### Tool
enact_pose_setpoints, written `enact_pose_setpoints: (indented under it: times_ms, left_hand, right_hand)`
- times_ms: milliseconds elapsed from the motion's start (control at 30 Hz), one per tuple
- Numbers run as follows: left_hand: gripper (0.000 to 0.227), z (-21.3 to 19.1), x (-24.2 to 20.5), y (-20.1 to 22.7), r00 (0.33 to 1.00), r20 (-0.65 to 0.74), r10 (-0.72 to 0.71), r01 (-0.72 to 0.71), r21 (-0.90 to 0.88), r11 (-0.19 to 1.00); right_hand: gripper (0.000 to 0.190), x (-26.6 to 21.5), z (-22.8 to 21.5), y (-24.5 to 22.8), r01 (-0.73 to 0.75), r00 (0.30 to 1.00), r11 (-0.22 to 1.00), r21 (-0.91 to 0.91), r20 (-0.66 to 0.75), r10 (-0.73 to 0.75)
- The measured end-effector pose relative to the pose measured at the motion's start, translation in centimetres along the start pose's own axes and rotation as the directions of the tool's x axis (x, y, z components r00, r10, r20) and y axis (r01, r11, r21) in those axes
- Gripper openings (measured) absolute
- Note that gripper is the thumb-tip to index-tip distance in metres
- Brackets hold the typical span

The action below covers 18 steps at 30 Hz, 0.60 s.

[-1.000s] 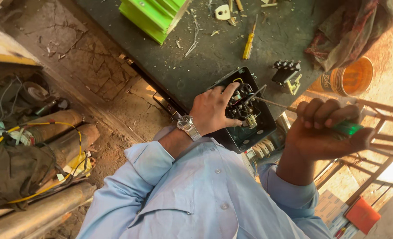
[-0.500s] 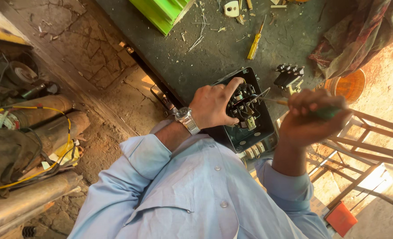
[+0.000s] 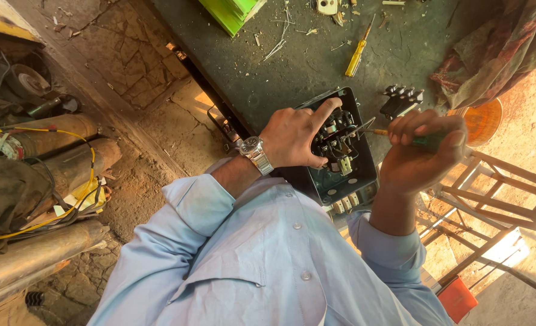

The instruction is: The person works at a cluttered workbench, handling a small black electrical component with multiple terminals. They use a yellow-handled screwdriver to tighten screws on the component, then switch to a green-handled screwdriver to adjust connections inside a black plastic enclosure. The person places the component into the enclosure and continues to secure wiring.

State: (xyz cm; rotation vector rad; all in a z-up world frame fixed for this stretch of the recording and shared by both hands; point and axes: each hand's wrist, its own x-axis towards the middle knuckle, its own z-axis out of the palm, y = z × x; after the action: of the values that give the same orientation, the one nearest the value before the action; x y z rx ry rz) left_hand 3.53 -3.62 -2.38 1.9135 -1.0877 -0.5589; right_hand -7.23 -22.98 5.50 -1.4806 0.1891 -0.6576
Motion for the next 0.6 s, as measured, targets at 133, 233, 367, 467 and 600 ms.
enact_pose_setpoints:
  times_ms: [133, 233, 367, 467, 600]
  left_hand:
    - [0.117, 0.1, 0.0, 0.0, 1.0, -0.006, 0.003, -0.003, 0.0, 1.0]
    - [0.112, 0.0, 0.1, 0.1, 0.998, 0.046, -0.031, 0.031, -0.002, 1.0]
    - [0.108, 0.0, 0.2, 0.2, 0.999, 0.037, -0.032, 0.032, 0.0, 1.0]
    - [0.107, 0.1, 0.0, 0.2, 1.0, 0.02, -0.021, 0.02, 0.012, 1.0]
    - [0.106, 0.2, 0.0, 0.3, 1.0, -0.016, -0.007, 0.007, 0.01, 1.0]
  right_hand:
    - [0.032, 0.2, -0.9, 0.6, 0.113, 0.993, 0.994, 0.008, 0.021, -0.113]
    - [0.034, -0.1, -1.4, 0.6, 0.077, 0.989, 0.994, 0.081, 0.124, -0.086]
    - [0.036, 0.3, -1.2, -0.3, 0.194, 0.968, 0.961, -0.197, 0.196, -0.156]
    - [0.031, 0.8, -0.4, -1.5, 0.379, 0.925, 0.773, -0.509, 0.242, -0.294]
    - [0.027, 0.3, 0.9, -3.7, 0.446, 0.892, 0.57, -0.69, 0.294, -0.343]
